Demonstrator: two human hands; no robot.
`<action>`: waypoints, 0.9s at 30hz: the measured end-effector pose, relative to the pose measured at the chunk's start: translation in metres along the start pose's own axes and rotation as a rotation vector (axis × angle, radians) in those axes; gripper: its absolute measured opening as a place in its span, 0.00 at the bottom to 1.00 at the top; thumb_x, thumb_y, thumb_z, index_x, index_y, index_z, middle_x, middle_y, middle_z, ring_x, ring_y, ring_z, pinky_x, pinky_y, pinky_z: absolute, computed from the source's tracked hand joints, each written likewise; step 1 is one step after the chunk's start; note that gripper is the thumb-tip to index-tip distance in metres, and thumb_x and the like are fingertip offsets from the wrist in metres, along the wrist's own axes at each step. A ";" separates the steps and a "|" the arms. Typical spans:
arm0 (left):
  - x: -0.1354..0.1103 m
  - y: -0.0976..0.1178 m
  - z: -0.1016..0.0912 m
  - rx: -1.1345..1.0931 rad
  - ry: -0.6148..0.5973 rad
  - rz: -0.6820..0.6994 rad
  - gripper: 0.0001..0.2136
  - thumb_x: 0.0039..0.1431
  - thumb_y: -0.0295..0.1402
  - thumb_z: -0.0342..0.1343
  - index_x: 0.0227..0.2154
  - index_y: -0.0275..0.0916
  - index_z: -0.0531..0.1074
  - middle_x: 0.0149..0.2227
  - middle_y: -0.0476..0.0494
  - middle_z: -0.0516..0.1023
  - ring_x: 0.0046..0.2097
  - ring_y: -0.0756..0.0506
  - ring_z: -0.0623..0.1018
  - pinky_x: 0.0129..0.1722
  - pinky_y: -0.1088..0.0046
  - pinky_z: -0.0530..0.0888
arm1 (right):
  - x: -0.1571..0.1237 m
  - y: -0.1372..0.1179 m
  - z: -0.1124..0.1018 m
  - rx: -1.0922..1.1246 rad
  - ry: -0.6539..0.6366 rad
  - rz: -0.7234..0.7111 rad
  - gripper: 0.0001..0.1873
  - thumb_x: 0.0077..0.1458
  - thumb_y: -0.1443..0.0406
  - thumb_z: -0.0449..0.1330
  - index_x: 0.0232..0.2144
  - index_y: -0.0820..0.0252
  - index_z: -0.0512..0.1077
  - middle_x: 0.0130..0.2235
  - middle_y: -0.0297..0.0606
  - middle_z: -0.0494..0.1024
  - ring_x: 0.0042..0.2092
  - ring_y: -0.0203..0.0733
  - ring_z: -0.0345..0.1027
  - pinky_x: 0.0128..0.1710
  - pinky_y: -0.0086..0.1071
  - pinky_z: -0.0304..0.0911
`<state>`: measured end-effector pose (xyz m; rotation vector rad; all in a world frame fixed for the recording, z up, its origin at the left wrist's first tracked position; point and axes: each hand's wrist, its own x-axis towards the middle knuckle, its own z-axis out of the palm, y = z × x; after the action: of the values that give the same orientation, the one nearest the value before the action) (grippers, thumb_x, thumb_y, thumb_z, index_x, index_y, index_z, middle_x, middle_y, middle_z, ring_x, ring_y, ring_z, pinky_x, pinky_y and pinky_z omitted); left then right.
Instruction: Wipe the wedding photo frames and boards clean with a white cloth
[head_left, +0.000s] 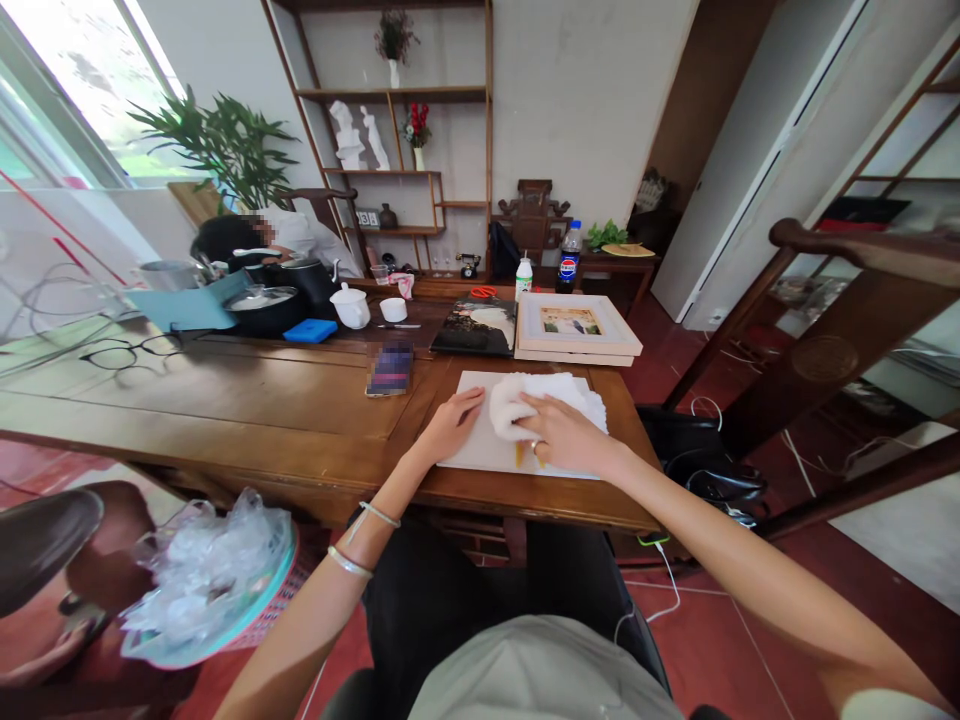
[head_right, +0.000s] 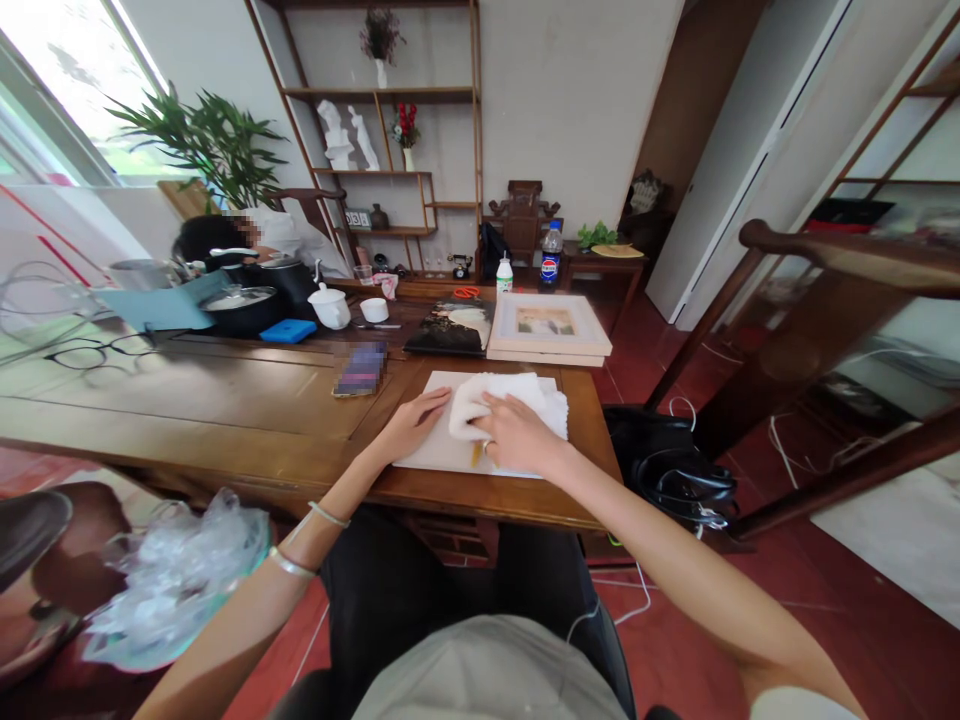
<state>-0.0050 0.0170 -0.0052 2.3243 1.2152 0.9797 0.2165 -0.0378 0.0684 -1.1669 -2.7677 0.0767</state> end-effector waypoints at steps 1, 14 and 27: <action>0.000 -0.001 0.000 -0.002 0.001 0.002 0.18 0.61 0.33 0.43 0.51 0.35 0.69 0.56 0.40 0.68 0.58 0.43 0.67 0.60 0.61 0.60 | 0.009 0.007 0.002 -0.026 0.007 0.028 0.20 0.47 0.72 0.53 0.43 0.58 0.72 0.56 0.42 0.67 0.62 0.49 0.49 0.59 0.46 0.47; 0.000 0.007 -0.006 -0.062 -0.033 0.054 0.19 0.54 0.24 0.47 0.48 0.42 0.72 0.55 0.46 0.69 0.56 0.42 0.69 0.56 0.64 0.65 | 0.045 -0.031 0.024 -0.247 0.040 0.030 0.18 0.51 0.69 0.53 0.44 0.69 0.72 0.55 0.59 0.65 0.59 0.57 0.51 0.57 0.50 0.44; 0.000 0.000 0.000 -0.012 -0.009 -0.003 0.18 0.61 0.32 0.43 0.51 0.36 0.69 0.56 0.40 0.68 0.58 0.43 0.67 0.60 0.62 0.60 | -0.011 -0.027 0.001 -0.088 0.009 -0.063 0.19 0.47 0.72 0.53 0.44 0.61 0.71 0.56 0.48 0.65 0.58 0.49 0.56 0.58 0.43 0.49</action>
<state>-0.0048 0.0171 -0.0054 2.3152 1.2055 0.9714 0.2052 -0.0644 0.0690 -1.0950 -2.8231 -0.0571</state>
